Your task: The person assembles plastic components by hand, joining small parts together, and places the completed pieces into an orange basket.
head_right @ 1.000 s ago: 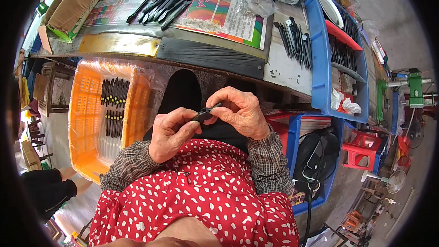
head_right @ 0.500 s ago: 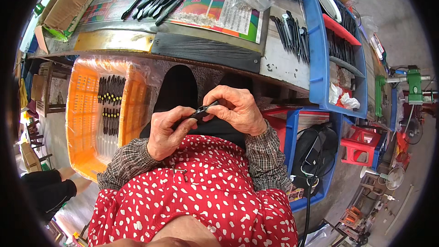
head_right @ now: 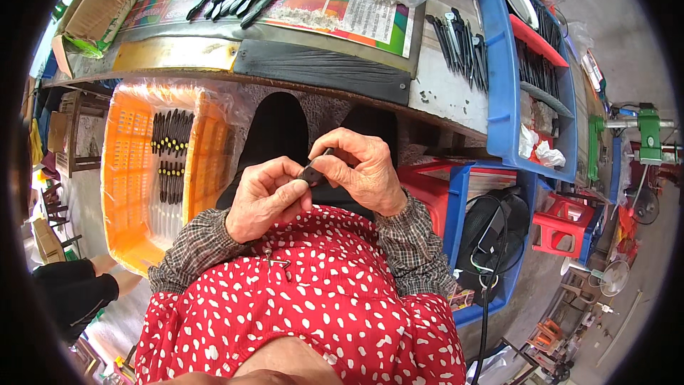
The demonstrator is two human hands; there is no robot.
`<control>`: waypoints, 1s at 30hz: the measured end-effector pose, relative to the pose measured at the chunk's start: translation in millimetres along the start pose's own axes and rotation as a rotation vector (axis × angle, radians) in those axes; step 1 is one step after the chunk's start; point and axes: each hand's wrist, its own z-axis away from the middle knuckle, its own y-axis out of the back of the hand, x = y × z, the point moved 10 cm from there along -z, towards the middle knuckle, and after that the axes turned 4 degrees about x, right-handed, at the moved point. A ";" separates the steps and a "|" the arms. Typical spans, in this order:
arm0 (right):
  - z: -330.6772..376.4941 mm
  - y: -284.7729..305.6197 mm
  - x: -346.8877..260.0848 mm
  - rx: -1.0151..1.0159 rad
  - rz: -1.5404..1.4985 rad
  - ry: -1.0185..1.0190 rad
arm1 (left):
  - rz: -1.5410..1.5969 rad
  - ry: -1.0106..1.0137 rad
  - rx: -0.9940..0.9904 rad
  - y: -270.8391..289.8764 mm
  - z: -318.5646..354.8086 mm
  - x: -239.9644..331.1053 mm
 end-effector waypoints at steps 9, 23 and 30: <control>12.0 2.2 38.9 0.113 -0.095 -0.172 | 0.174 0.138 0.000 2.2 -2.3 -29.5; 25.1 -1.0 66.0 0.157 -0.169 -0.234 | 0.183 0.189 0.043 6.3 -3.9 -45.4; 24.8 1.3 75.3 0.175 -0.209 -0.224 | 0.190 0.210 0.052 7.4 -7.3 -47.3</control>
